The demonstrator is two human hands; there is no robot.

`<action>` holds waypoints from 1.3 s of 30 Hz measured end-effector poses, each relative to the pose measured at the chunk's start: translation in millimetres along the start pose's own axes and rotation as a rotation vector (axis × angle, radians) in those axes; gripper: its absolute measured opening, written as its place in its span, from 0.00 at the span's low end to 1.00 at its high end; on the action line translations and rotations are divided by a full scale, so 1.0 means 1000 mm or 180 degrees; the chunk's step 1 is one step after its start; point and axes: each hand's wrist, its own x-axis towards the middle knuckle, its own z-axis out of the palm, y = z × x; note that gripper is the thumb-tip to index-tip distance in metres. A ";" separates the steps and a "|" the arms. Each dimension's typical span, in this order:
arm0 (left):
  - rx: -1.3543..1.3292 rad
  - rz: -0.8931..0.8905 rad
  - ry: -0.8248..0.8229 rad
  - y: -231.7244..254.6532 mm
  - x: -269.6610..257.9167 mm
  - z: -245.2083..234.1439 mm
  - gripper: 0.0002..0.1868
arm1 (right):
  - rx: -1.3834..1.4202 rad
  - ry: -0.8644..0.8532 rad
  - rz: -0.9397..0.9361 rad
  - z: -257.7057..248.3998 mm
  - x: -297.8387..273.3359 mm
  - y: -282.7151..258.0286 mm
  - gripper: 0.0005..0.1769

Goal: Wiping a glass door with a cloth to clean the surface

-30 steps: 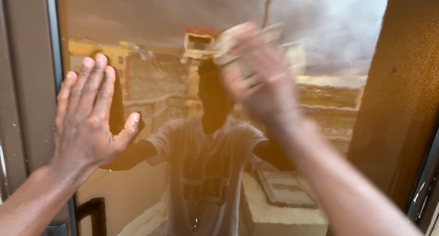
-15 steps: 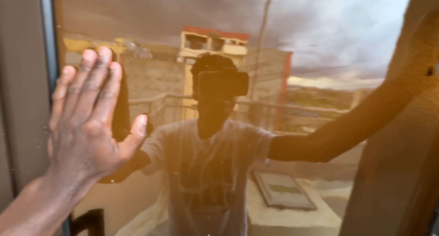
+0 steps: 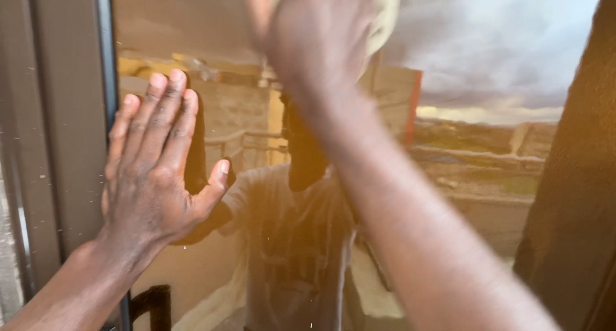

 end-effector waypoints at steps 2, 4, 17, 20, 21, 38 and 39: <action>0.0022 -0.0005 0.0001 -0.002 0.001 0.001 0.41 | 0.0239 -0.0579 -0.0111 -0.018 -0.013 -0.025 0.14; 0.0039 -0.0038 -0.0051 -0.001 0.001 0.000 0.41 | 0.0500 -0.1204 -0.0218 -0.036 -0.030 -0.036 0.25; -0.0216 -0.0059 -0.0206 -0.007 0.000 0.002 0.43 | 0.0649 -0.1577 -0.0894 -0.186 -0.056 0.211 0.25; -0.0234 -0.0026 -0.0186 -0.006 -0.002 0.000 0.42 | -0.0095 -0.1662 -0.0700 -0.236 -0.066 0.249 0.28; -0.0222 0.0007 -0.0152 -0.007 -0.002 0.000 0.42 | -0.0395 -0.1713 -0.0632 -0.252 -0.068 0.257 0.31; -0.0059 -0.0136 -0.0076 0.002 0.001 0.005 0.42 | -0.0179 -0.0892 0.1015 -0.127 -0.108 0.052 0.35; -0.0007 -0.0112 -0.0022 0.003 0.000 0.004 0.41 | 0.0054 -0.0920 0.0815 -0.111 -0.112 0.027 0.41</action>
